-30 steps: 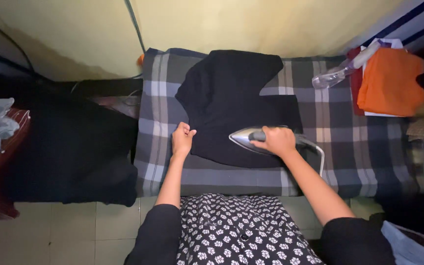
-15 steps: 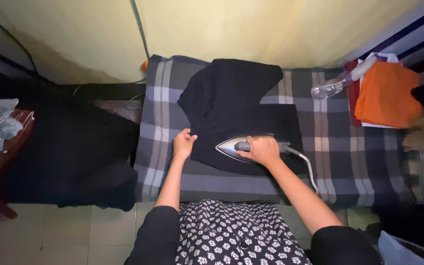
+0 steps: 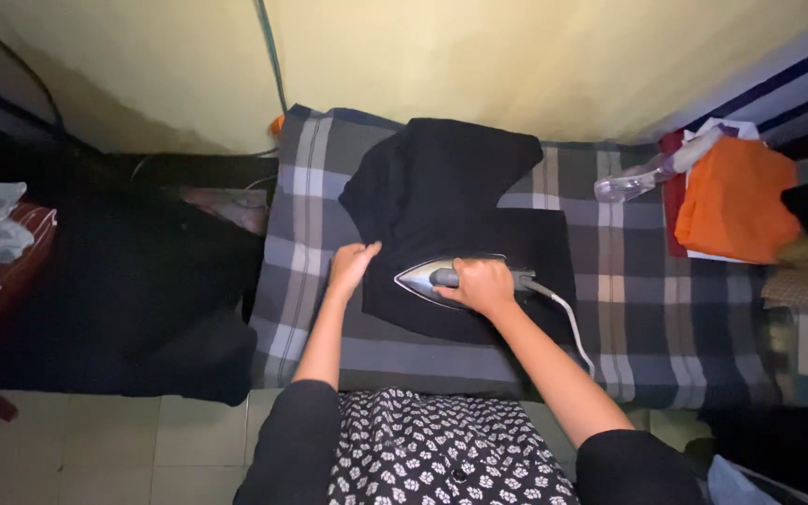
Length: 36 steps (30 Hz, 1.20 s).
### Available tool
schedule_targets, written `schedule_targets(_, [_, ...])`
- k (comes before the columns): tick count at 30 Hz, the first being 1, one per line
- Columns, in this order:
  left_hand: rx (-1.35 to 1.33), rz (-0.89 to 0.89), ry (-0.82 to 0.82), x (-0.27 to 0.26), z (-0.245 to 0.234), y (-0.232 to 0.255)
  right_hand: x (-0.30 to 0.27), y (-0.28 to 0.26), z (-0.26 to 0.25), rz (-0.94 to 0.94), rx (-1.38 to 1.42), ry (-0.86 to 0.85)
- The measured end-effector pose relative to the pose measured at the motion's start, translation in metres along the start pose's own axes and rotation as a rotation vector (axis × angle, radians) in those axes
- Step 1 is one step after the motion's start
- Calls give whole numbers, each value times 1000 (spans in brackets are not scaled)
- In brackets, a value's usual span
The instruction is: The person is ironing black shorts and a patterned shirt on a flat surface using a spray bottle and an iron.
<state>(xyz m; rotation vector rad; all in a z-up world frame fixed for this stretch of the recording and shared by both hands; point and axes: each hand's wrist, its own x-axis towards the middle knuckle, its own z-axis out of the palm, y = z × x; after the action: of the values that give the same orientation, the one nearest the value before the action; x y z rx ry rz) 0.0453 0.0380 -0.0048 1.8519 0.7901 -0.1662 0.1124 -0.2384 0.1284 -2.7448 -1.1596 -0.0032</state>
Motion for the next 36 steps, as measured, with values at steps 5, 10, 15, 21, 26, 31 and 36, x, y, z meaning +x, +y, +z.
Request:
schedule_targets(5, [42, 114, 243, 22, 22, 3, 13, -3, 0, 65, -19, 13])
schedule_targets(10, [-47, 193, 456, 8, 15, 21, 20, -8, -1, 163, -17, 25])
schedule_targets(15, [-84, 260, 420, 18, 5, 9, 35, -16, 0, 145, -39, -63])
schedule_targets(21, [-191, 306, 479, 8, -14, 5, 52, -28, 5, 77, 15, -51])
schedule_targets(26, [-144, 241, 457, 6, 2, -7, 43, -21, 13, 58, 25, -39])
schedule_targets(31, [-50, 237, 394, 11, 13, -4, 24, 19, 4, 24, -39, -46])
schedule_targets(36, [74, 176, 242, 10, 5, 5, -2, 100, -14, 121, -172, -67])
